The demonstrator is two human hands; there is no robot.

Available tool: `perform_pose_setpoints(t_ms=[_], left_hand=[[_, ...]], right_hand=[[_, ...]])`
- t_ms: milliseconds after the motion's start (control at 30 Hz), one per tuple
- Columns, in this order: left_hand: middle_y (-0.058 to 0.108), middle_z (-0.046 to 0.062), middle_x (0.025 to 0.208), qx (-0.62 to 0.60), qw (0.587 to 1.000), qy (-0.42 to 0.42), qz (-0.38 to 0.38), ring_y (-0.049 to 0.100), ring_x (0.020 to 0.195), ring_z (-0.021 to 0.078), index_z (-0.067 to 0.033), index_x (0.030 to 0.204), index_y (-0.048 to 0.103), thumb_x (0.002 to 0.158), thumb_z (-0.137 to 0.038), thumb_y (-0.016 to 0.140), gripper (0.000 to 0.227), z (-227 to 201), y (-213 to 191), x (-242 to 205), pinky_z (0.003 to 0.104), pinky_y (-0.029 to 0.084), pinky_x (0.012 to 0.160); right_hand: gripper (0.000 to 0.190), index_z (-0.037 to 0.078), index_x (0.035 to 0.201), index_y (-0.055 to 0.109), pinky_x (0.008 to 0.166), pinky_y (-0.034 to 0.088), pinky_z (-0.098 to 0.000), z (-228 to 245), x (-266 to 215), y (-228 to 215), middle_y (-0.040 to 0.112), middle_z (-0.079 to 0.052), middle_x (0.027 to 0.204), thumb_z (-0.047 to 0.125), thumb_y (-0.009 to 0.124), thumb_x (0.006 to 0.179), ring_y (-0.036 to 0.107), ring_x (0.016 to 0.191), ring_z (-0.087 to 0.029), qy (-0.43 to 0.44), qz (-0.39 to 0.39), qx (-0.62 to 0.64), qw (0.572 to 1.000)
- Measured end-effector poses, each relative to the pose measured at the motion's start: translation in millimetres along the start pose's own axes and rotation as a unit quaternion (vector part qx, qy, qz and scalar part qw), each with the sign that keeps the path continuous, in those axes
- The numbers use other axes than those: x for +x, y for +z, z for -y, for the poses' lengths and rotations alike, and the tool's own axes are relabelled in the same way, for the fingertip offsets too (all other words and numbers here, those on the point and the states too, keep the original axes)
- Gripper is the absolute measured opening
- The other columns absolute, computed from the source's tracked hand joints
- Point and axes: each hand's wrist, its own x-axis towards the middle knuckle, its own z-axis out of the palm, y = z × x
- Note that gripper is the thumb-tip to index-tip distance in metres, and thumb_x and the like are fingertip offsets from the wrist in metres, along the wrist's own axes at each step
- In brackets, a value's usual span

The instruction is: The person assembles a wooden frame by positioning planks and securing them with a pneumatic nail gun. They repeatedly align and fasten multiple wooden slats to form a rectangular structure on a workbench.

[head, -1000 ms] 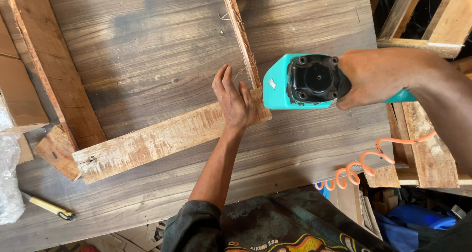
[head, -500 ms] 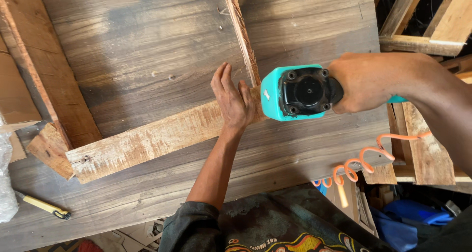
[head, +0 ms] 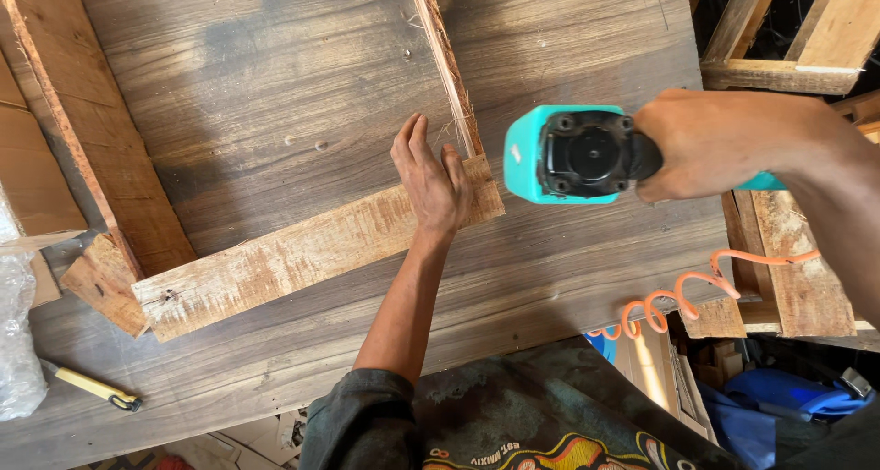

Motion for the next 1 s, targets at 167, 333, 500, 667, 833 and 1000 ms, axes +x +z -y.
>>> perform_pose_setpoints(t_ms=[167, 333, 500, 667, 833, 1000], left_hand=[[0.048, 0.021, 0.141, -0.001, 1.000, 0.002, 0.001, 0.050, 0.127, 0.0375, -0.0041, 0.142, 0.041, 0.096, -0.004, 0.051, 0.047, 0, 2, 1, 0.051, 0.042, 0.109], [0.048, 0.021, 0.141, -0.001, 1.000, 0.007, 0.002, 0.050, 0.126, 0.0384, -0.0032, 0.141, 0.042, 0.096, -0.005, 0.051, 0.046, 2, 1, 1, 0.052, 0.041, 0.109], [0.048, 0.020, 0.142, -0.004, 1.000, 0.007, -0.003, 0.050, 0.127, 0.0377, -0.0036, 0.142, 0.041, 0.096, -0.004, 0.052, 0.047, 2, 0, 0, 0.051, 0.041, 0.110], [0.048, 0.021, 0.141, -0.005, 1.000, 0.006, -0.002, 0.049, 0.127, 0.0377, -0.0036, 0.141, 0.041, 0.096, -0.003, 0.052, 0.047, 1, -2, 1, 0.052, 0.041, 0.110], [0.046, 0.020, 0.143, -0.002, 1.000, 0.008, 0.011, 0.048, 0.128, 0.0372, -0.0055, 0.143, 0.040, 0.099, -0.007, 0.050, 0.045, 2, -4, -1, 0.053, 0.041, 0.110], [0.048, 0.022, 0.141, 0.004, 1.000, 0.013, 0.013, 0.049, 0.127, 0.0389, -0.0022, 0.139, 0.044, 0.095, -0.004, 0.053, 0.045, 5, -3, 0, 0.052, 0.041, 0.110]], right_hand=[[0.028, 0.007, 0.063, 0.057, 0.047, 0.039, -0.0330, -12, 4, 15, 0.055, -0.004, 0.055, 0.024, 0.077, 0.072, 0.051, 0.048, -0.016, -0.029, 0.006, 0.011, 1.000], [0.027, 0.014, 0.071, 0.063, 0.054, 0.045, -0.0314, 5, 0, 14, 0.062, -0.001, 0.058, 0.037, 0.074, 0.080, 0.056, 0.053, -0.014, -0.065, 0.027, -0.034, 0.997], [0.015, 0.013, 0.073, 0.063, 0.050, 0.045, -0.0314, 18, 1, 10, 0.063, -0.001, 0.057, 0.026, 0.069, 0.076, 0.056, 0.051, -0.015, -0.049, 0.042, -0.018, 0.998], [0.013, 0.018, 0.088, 0.066, 0.060, 0.051, -0.0342, 36, -8, 2, 0.074, -0.003, 0.072, 0.023, 0.061, 0.077, 0.068, 0.065, -0.020, -0.023, 0.047, -0.036, 0.998], [0.015, 0.017, 0.091, 0.067, 0.061, 0.049, -0.0355, 39, -12, 4, 0.075, -0.006, 0.074, 0.026, 0.063, 0.079, 0.066, 0.065, -0.023, -0.005, 0.057, -0.030, 0.998], [0.017, 0.019, 0.091, 0.069, 0.067, 0.052, -0.0349, 36, -11, 12, 0.078, -0.004, 0.080, 0.026, 0.061, 0.079, 0.070, 0.074, -0.022, -0.020, 0.044, -0.029, 0.998]])
